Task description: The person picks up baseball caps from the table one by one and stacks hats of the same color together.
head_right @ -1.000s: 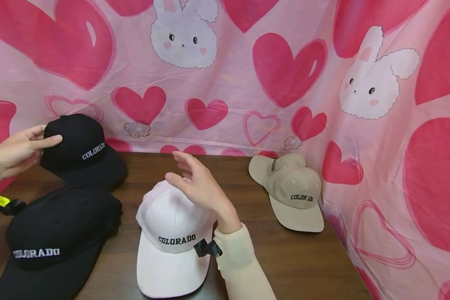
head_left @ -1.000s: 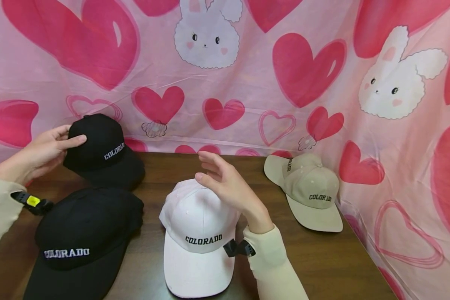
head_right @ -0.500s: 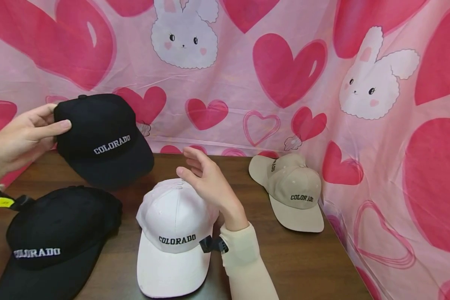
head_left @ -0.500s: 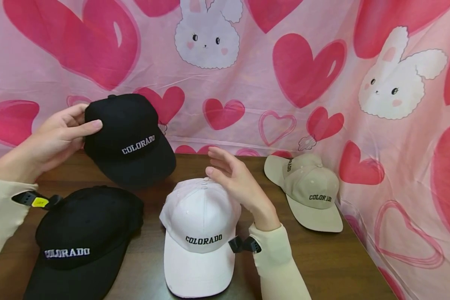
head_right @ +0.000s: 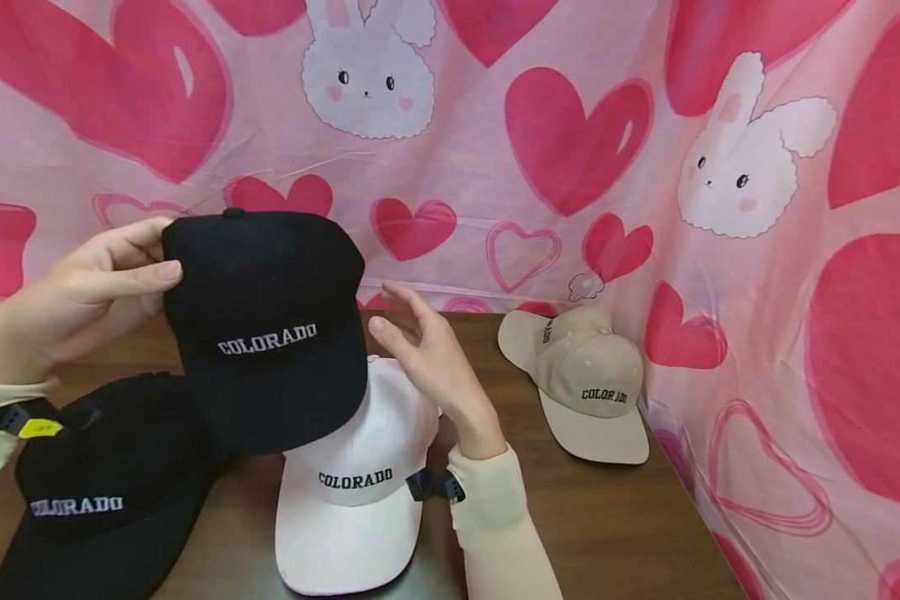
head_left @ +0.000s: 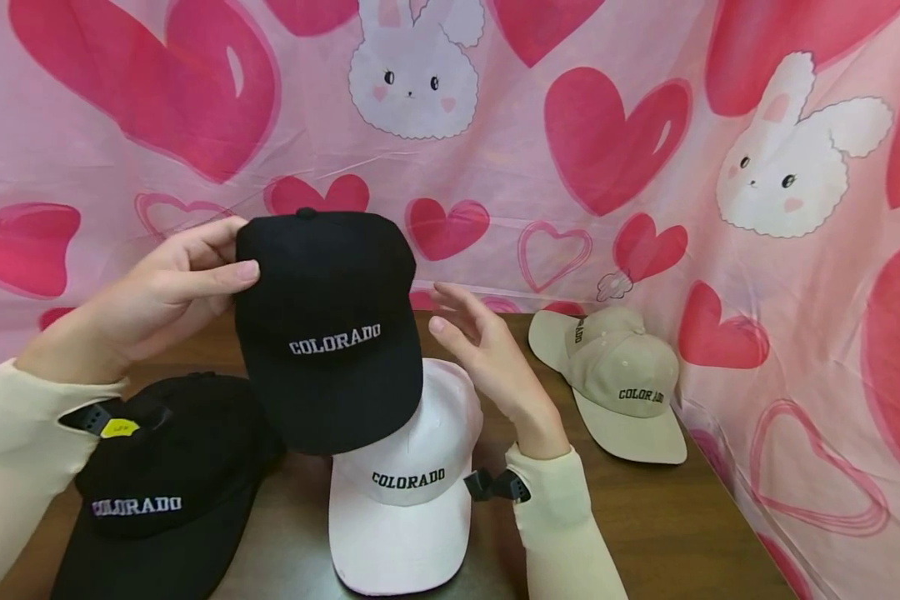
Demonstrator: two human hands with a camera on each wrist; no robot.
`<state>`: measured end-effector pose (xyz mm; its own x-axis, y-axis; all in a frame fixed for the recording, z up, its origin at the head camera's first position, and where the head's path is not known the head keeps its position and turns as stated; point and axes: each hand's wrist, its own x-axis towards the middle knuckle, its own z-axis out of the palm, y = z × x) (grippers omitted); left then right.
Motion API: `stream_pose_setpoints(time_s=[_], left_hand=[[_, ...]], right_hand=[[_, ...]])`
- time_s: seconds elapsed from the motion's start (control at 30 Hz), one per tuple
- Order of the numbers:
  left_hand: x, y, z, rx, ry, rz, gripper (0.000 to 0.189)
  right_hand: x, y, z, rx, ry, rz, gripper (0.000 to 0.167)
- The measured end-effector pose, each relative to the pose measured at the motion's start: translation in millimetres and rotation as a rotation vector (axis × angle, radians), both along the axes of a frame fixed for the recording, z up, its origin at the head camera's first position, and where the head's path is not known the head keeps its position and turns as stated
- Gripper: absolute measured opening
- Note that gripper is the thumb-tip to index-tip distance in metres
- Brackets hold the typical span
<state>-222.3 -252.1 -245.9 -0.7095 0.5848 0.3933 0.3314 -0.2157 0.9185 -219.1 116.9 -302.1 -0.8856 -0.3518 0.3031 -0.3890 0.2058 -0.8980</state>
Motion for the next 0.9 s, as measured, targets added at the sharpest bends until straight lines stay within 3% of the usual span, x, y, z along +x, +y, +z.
stream_pose_setpoints(time_s=[0.2, 0.33, 0.5, 0.67, 0.9], left_hand=[[11.1, 17.6, -3.9, -0.142, -0.016, -0.052, 0.032], [11.5, 25.6, -10.5, -0.187, -0.013, -0.099, 0.03], [10.3, 30.6, -17.0, -0.202, -0.039, -0.117, 0.029], [10.5, 32.2, -21.7, -0.208, -0.071, -0.095, 0.029], [11.4, 31.4, -26.7, -0.21, -0.157, -0.103, 0.032]], right_hand=[[-0.9, 0, -0.2, -0.062, 0.038, 0.008, 0.058], [-0.5, -1, -0.2, -0.077, 0.086, 0.047, 0.053], [0.2, 0, -1.2, -0.105, 0.112, 0.125, 0.054], [0.9, 2, -2.1, -0.105, 0.095, 0.172, 0.061], [3.1, 1, -2.4, -0.085, 0.057, 0.224, 0.051]])
